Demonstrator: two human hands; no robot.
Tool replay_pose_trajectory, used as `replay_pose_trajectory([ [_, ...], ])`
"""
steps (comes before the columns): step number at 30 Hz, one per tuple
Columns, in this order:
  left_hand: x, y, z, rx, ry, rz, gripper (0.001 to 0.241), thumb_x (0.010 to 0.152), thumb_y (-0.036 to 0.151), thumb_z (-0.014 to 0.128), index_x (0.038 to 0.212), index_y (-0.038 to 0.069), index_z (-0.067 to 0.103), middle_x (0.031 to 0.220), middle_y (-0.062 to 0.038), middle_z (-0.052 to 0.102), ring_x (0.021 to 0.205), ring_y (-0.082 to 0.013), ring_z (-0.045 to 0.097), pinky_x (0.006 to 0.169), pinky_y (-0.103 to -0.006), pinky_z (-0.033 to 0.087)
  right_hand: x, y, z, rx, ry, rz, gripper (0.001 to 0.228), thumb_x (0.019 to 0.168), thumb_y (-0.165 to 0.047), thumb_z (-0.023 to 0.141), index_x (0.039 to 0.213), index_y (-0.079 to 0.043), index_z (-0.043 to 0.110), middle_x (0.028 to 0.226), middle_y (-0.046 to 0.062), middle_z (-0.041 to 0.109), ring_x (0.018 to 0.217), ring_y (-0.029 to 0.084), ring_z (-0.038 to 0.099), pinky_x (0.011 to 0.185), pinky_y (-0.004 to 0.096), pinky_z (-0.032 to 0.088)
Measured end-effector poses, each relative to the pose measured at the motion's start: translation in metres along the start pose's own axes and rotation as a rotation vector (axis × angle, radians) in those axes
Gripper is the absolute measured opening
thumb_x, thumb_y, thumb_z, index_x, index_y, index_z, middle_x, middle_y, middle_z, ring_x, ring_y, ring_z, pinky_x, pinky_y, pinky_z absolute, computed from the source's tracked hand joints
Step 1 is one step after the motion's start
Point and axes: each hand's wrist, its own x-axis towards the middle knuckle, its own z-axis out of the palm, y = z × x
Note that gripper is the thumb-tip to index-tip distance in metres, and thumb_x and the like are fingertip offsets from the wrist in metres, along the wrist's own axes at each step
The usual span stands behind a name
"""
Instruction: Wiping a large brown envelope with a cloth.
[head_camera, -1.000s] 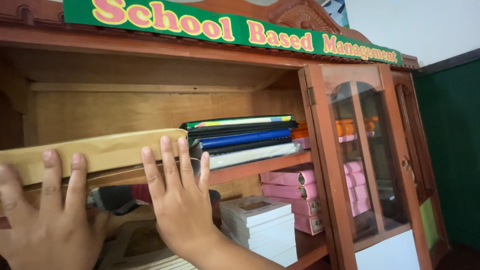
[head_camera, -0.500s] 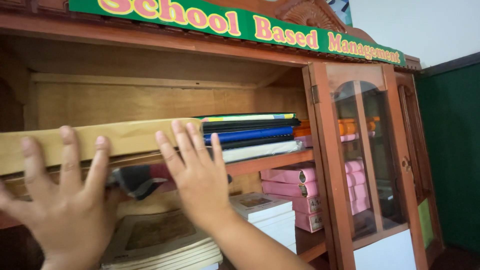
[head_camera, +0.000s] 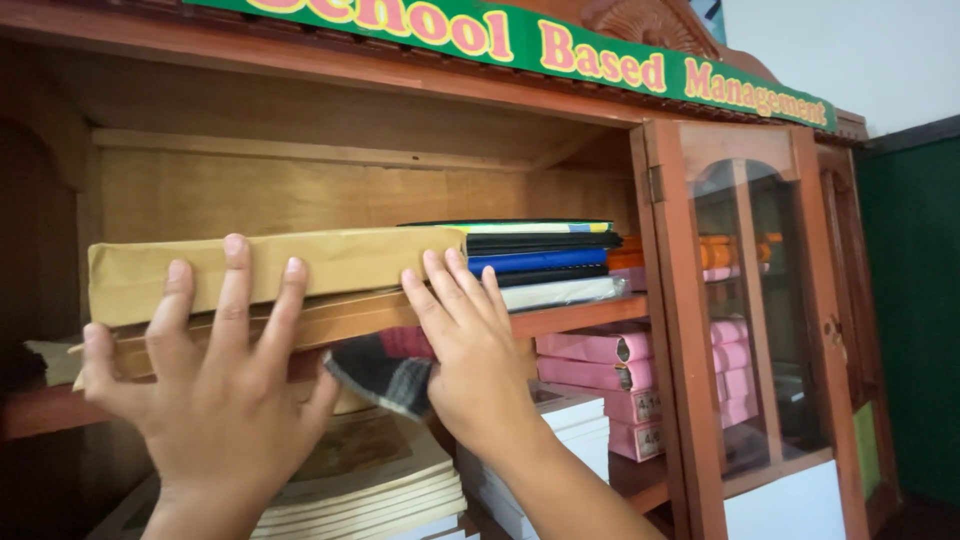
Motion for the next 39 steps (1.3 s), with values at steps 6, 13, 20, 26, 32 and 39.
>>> replay_pose_trajectory([
  [6,0.016,-0.005,-0.013,0.089,0.008,-0.047,0.036,0.099,0.031,0.075,0.133,0.023,0.08,0.147,0.001,0.077,0.121,-0.0285,0.06,0.117,-0.0493,0.028,0.027,-0.013,-0.021,-0.125,0.214,-0.047,0.053,0.067,0.002,0.069,0.12,-0.002,0.062,0.116,0.011,0.066,0.099,0.03,0.059,0.091,0.04,0.046],
  [13,0.033,-0.02,-0.004,0.051,-0.097,-0.103,0.057,0.085,0.048,0.073,0.131,0.015,0.073,0.133,-0.006,0.067,0.128,-0.0279,0.053,0.121,-0.0453,0.02,0.035,-0.013,-0.001,-0.101,0.131,-0.059,0.055,0.068,-0.008,0.07,0.122,-0.003,0.057,0.117,0.015,0.054,0.098,0.034,0.052,0.085,0.042,0.046],
  [20,0.027,-0.022,0.008,-0.169,-0.274,-0.165,0.098,0.062,0.052,0.075,0.149,0.011,0.058,0.155,-0.019,0.05,0.151,-0.037,0.03,0.112,-0.0708,0.007,0.029,-0.015,0.009,-0.104,0.044,-0.004,0.077,0.079,-0.028,0.068,0.148,-0.003,0.042,0.148,0.025,0.041,0.129,0.043,0.042,0.105,0.053,0.032],
  [26,0.02,-0.015,0.006,-0.14,-0.21,-0.163,0.095,0.065,0.043,0.076,0.152,0.011,0.059,0.155,-0.017,0.051,0.151,-0.0358,0.032,0.107,-0.0797,0.017,0.021,-0.01,0.013,-0.126,-0.126,-0.022,0.098,0.083,-0.047,0.072,0.161,-0.013,0.025,0.169,0.023,0.019,0.154,0.051,0.019,0.119,0.067,0.012],
  [32,0.021,-0.015,0.003,0.01,-0.121,-0.161,0.069,0.075,0.046,0.078,0.139,0.023,0.072,0.134,-0.002,0.067,0.131,-0.0262,0.054,0.107,-0.0588,0.033,0.019,-0.012,0.013,-0.131,-0.094,-0.01,0.078,0.093,-0.046,0.062,0.159,-0.017,0.033,0.167,0.02,0.026,0.153,0.048,0.022,0.119,0.064,0.015],
  [39,0.019,-0.022,-0.001,-0.004,-0.182,-0.125,0.068,0.08,0.059,0.071,0.135,0.019,0.072,0.134,-0.001,0.07,0.139,-0.0282,0.057,0.114,-0.061,0.029,0.029,-0.002,0.013,-0.103,-0.105,-0.037,0.088,0.088,-0.06,0.063,0.159,-0.017,0.033,0.155,0.019,0.035,0.148,0.046,0.023,0.12,0.066,0.01],
])
